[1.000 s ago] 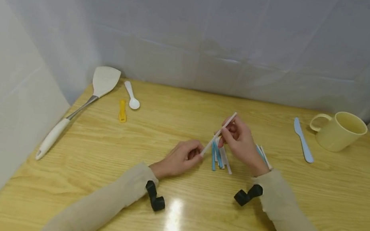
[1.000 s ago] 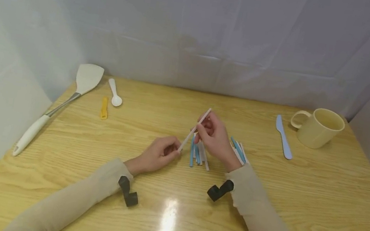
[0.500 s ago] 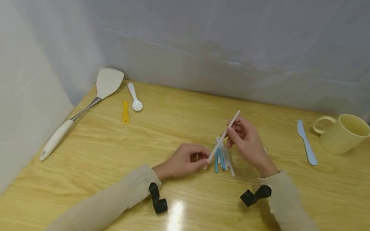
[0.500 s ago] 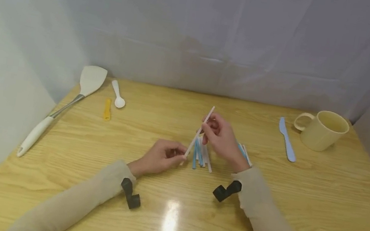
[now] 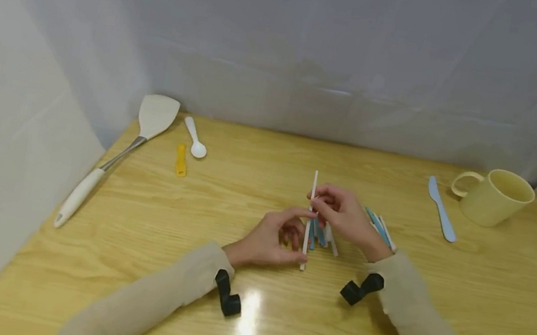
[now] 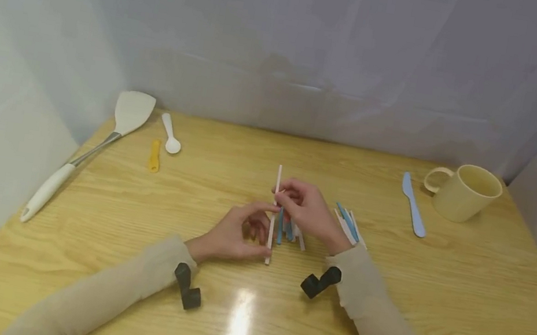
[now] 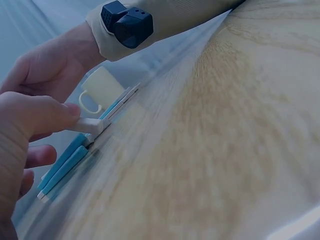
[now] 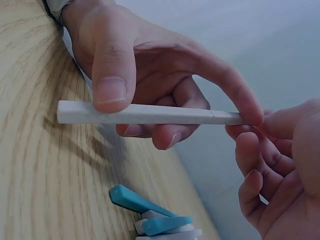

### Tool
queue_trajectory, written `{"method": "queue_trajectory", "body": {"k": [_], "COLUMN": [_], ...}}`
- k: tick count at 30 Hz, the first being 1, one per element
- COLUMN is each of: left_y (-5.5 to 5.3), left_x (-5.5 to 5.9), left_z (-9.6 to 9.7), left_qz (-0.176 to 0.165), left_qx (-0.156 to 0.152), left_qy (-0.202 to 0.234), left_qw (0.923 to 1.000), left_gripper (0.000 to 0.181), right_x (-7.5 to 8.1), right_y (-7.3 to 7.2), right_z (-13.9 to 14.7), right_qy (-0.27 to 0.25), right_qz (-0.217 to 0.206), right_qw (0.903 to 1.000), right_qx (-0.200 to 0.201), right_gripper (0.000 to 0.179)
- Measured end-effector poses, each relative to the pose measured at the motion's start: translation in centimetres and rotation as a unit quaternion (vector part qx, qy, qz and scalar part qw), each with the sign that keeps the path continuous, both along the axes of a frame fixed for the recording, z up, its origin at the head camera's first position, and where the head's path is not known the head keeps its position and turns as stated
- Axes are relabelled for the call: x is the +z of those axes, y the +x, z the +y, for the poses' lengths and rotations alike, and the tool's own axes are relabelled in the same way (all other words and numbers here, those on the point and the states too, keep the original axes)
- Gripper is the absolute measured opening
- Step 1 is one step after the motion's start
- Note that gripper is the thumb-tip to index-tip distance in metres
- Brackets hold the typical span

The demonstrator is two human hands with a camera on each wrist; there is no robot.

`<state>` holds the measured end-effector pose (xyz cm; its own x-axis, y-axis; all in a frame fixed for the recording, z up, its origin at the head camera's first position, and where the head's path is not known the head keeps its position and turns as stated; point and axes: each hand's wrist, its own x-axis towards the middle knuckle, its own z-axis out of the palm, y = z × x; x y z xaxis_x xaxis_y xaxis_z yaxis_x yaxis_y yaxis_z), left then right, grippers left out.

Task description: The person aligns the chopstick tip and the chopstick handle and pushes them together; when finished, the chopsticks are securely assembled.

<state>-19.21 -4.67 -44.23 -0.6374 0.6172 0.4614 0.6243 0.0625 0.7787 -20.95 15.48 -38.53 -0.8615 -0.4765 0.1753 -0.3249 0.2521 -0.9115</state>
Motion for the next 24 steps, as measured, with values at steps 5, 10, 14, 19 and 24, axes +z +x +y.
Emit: {"method": "queue_trajectory", "body": {"k": [5, 10, 14, 19, 24], "left_y": [0.0, -0.1, -0.1, -0.1, -0.3], "left_x": [0.1, 0.2, 0.2, 0.3, 0.3], "left_z": [0.0, 0.1, 0.1, -0.1, -0.6], "left_qz": [-0.008, -0.005, -0.008, -0.023, -0.03], "left_qx": [-0.003, 0.0, -0.006, -0.015, 0.005], "left_qy": [-0.004, -0.003, -0.002, -0.01, -0.027], "left_qw": [1.0, 1.0, 0.9999, 0.9996, 0.9992], "left_gripper": [0.072, 0.072, 0.071, 0.071, 0.072], "right_x": [0.1, 0.1, 0.2, 0.4, 0.2], "right_y": [0.1, 0.1, 0.1, 0.0, -0.2], "right_z": [0.0, 0.0, 0.2, 1.6, 4.1], "right_qy": [0.011, 0.018, 0.04, 0.087, 0.128], "right_qz": [0.006, 0.004, -0.004, -0.001, -0.005], "right_qw": [0.9999, 0.9998, 0.9992, 0.9961, 0.99], "right_qx": [-0.006, -0.005, -0.005, -0.016, -0.059], "right_gripper": [0.02, 0.021, 0.023, 0.024, 0.027]}}
